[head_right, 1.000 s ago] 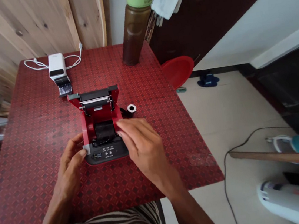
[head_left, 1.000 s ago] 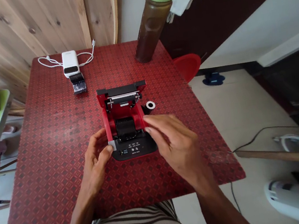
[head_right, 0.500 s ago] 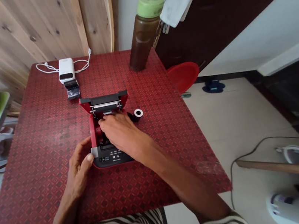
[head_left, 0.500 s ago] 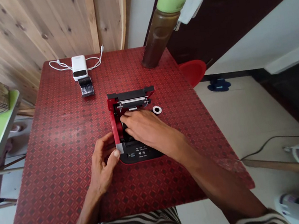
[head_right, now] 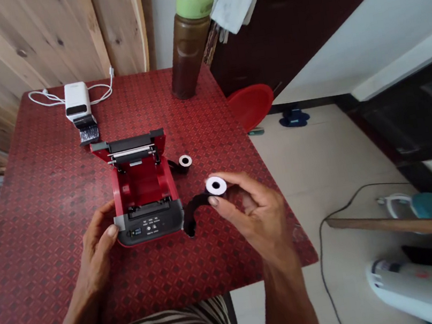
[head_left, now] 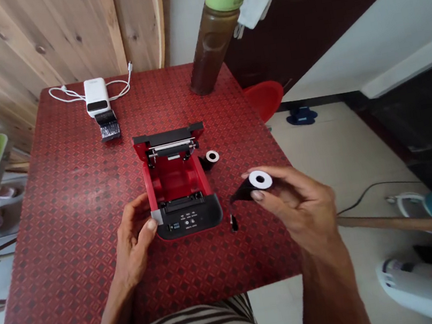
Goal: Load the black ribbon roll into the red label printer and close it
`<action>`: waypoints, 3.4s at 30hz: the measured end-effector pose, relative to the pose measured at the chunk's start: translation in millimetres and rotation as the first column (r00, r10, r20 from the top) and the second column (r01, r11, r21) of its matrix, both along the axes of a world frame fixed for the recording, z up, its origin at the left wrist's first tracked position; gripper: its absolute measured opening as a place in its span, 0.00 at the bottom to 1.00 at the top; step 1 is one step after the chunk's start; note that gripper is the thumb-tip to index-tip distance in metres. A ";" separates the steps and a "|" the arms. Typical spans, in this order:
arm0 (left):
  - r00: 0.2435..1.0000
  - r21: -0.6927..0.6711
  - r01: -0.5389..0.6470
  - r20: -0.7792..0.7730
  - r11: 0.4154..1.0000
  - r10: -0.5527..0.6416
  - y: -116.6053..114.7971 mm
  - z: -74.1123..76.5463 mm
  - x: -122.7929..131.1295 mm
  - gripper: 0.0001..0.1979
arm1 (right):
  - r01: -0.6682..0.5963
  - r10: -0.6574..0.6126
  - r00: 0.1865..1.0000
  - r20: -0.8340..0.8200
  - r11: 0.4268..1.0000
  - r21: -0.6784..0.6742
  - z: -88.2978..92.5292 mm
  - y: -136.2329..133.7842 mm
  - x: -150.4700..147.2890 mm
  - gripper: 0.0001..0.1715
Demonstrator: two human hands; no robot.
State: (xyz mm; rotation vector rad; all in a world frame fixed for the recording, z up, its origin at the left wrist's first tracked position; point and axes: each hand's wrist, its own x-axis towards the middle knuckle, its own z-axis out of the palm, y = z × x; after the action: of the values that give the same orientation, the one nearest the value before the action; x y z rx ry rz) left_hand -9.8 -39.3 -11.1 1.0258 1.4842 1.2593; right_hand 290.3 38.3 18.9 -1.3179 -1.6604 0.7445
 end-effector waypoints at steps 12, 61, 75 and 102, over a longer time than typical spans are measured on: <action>1.000 -0.030 0.015 -0.017 0.999 -0.016 -2.2 3.3 1.1 0.31 | -0.150 0.152 0.988 -0.002 0.970 -0.193 -58.8 -2.4 -23.7 0.19; 0.993 -0.049 0.080 0.089 0.996 -0.075 1.2 -0.1 -5.5 0.31 | -0.491 0.349 0.488 0.800 0.868 -0.078 33.3 52.2 -120.3 0.11; 0.991 -0.049 0.082 0.109 0.995 -0.076 0.4 -3.6 -6.6 0.31 | -0.458 0.446 0.415 0.793 0.855 -0.241 32.1 68.2 -139.7 0.14; 0.985 0.152 -0.156 -0.044 0.976 0.164 50.6 26.8 -29.8 0.27 | -0.634 0.518 0.755 0.402 0.735 0.241 38.0 29.4 -84.5 0.14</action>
State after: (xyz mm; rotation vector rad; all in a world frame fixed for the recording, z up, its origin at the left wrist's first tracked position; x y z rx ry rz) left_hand -39.6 11.3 15.7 1.0628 1.5601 1.4845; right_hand 205.8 67.7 56.9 -0.6472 -2.3932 0.5436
